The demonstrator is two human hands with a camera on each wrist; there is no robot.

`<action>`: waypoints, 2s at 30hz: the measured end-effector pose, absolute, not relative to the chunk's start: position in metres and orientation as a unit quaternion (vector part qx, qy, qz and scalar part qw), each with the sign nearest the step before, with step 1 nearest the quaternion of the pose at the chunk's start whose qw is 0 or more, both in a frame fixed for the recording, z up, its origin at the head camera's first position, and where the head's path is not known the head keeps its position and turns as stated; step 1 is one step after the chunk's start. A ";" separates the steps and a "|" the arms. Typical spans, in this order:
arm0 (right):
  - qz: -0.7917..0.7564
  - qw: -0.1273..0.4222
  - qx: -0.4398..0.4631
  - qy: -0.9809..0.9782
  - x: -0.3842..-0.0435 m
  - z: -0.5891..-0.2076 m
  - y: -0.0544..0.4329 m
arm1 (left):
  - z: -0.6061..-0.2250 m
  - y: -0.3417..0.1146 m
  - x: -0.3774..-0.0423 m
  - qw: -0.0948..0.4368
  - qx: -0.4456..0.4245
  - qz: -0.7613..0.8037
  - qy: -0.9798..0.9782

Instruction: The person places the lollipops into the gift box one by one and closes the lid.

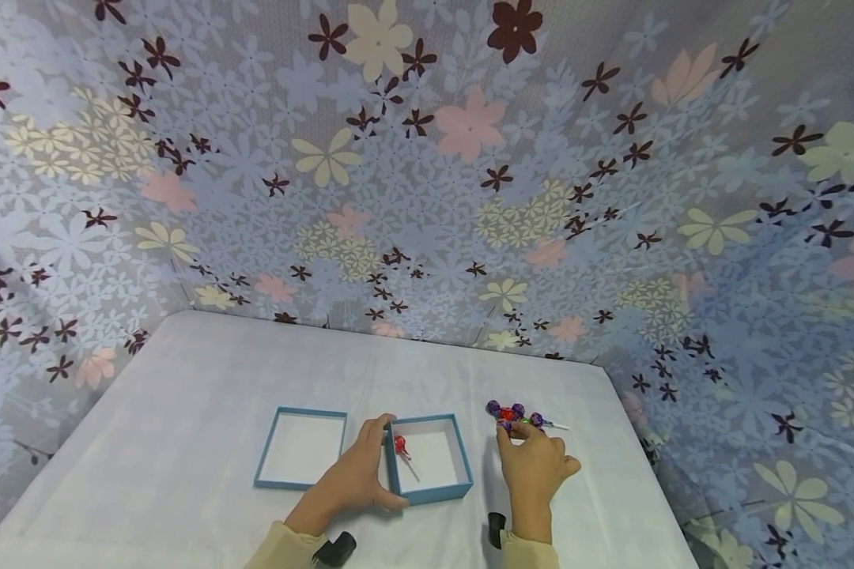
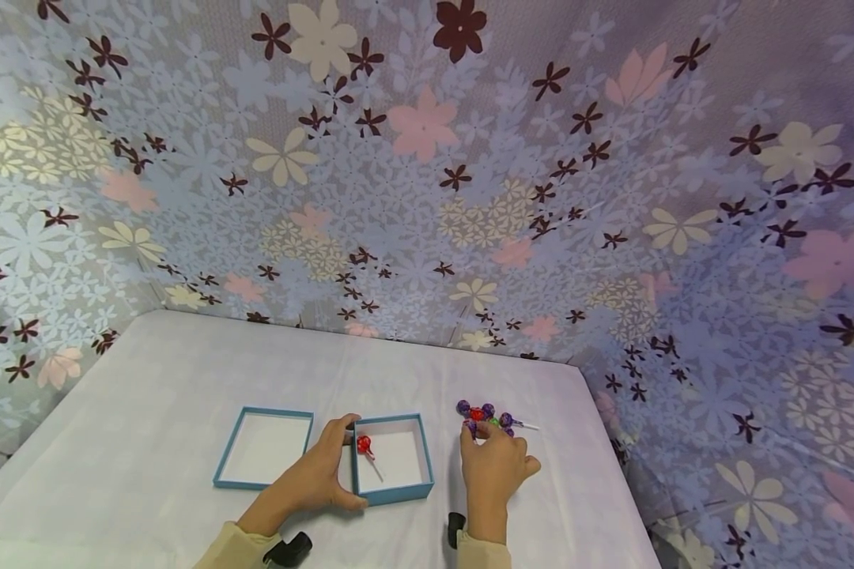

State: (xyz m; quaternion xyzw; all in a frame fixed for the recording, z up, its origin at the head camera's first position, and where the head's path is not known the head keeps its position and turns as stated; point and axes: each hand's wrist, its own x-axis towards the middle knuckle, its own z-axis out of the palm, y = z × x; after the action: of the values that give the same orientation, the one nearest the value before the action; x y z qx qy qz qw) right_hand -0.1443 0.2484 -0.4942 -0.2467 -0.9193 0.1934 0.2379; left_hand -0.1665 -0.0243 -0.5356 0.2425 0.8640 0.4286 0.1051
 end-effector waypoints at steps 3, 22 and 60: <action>0.191 0.239 -0.250 -0.918 -0.143 -0.493 0.246 | -0.536 -0.024 -0.166 0.105 0.245 0.427 0.864; 0.206 0.270 -0.213 -0.916 -0.140 -0.482 0.222 | -0.539 -0.024 -0.167 0.104 0.244 0.428 0.864; 0.223 0.266 -0.147 -0.926 -0.141 -0.484 0.159 | -0.539 -0.026 -0.167 0.084 0.256 0.420 0.866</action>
State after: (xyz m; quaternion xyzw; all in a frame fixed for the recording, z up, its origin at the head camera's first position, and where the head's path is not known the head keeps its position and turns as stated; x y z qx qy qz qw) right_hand -0.1412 0.1590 -0.4836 -0.1467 -0.9263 0.2232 0.2659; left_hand -0.1667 -0.0262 -0.5390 0.2562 0.8664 0.4203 0.0843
